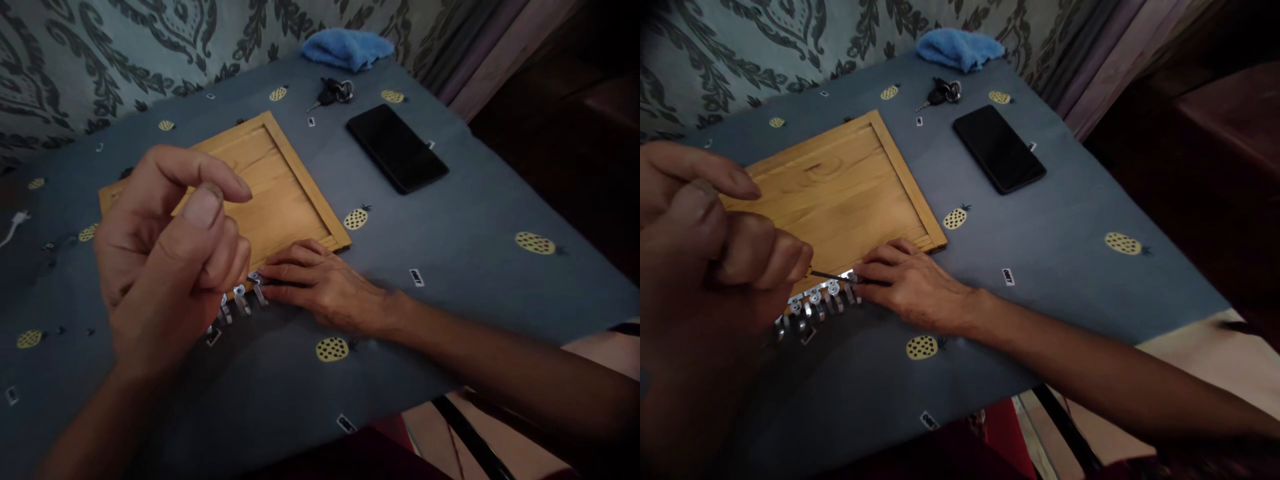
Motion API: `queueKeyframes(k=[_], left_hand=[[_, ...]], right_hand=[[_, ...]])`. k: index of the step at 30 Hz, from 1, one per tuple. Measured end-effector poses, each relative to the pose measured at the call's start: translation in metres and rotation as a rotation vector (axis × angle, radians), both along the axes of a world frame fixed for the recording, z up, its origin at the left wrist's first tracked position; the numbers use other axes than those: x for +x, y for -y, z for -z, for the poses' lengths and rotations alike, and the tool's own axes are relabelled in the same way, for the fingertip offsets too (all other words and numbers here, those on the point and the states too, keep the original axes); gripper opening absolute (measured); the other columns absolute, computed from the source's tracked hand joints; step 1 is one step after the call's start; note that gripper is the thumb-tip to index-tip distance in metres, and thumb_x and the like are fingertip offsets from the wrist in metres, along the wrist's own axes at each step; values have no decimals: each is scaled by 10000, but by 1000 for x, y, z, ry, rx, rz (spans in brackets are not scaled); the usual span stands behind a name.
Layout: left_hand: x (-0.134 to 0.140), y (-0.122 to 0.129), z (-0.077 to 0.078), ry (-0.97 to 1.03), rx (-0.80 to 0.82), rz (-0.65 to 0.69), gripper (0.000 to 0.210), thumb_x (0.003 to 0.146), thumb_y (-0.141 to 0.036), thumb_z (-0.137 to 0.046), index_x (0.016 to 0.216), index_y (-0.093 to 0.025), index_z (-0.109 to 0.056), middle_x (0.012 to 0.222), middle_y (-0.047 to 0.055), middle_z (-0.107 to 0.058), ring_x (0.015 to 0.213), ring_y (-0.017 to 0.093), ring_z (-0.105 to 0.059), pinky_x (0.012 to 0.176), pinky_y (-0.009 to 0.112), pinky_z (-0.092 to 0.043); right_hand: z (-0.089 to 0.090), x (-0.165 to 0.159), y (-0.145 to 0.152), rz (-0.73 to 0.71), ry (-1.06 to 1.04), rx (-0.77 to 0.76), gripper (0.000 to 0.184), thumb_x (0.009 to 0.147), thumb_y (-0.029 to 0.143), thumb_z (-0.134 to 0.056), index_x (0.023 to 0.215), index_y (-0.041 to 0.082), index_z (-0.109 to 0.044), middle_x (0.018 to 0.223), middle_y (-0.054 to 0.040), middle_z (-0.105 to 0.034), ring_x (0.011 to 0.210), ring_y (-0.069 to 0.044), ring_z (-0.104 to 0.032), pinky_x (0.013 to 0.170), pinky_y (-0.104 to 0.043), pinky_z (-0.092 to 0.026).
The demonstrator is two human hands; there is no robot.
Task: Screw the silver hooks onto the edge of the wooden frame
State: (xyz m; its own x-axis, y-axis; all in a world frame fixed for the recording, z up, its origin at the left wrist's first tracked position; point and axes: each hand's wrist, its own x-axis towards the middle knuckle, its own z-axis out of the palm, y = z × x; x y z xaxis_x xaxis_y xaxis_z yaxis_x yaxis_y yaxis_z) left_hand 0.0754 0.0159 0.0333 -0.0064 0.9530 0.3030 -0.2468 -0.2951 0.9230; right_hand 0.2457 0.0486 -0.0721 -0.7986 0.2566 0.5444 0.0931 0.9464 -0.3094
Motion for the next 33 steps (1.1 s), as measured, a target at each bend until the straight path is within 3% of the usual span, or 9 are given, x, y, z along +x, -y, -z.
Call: queueKeyframes(k=[7,14,18,21,26,33], left_hand=[[-4,0,4,-70,8,48,190,948,-109,-512,902,-171,-686,465,-94,-267,325,49,-214,333,209,-229],[-3,5,-1,-166,-16,-9,116,901,-140,-582,962,-178,-674,462,-74,-359,354,89,-315,348,239,-278],[-13,4,-5,-210,-105,158,170,911,-205,-577,1055,-217,-666,474,-66,-444,319,101,-369,360,253,-364],[-21,-4,-3,-206,-24,298,178,918,-226,-577,1045,-205,-700,397,-102,-357,239,79,-288,298,221,-324],[-16,-9,1,-79,-49,120,270,930,-70,-467,903,-167,-717,442,-107,-216,295,26,-149,318,149,-226],[8,9,0,-110,-30,-115,222,955,-82,-497,905,-189,-684,481,-71,-325,343,58,-264,349,233,-240]], right_hand=[[-2,1,-1,-17,17,-6,317,1053,218,-405,1154,147,-696,1232,-73,-717,1153,-225,-567,976,-405,-442],[0,-1,0,-9,8,0,292,1045,205,-432,1146,153,-701,1209,-64,-727,1153,-227,-577,969,-402,-438],[1,-1,0,-21,7,-21,265,1028,193,-472,1151,149,-704,1215,-80,-728,1152,-238,-581,970,-423,-445],[0,0,0,-10,49,-34,265,1022,182,-479,1164,172,-702,1257,-78,-715,1180,-230,-575,983,-432,-442],[0,0,-1,-20,38,-30,260,1010,164,-486,1141,153,-710,1243,-91,-720,1158,-237,-581,960,-431,-448],[-1,0,0,-14,49,-43,265,1029,204,-476,1159,172,-705,1243,-71,-721,1158,-227,-578,967,-418,-438]])
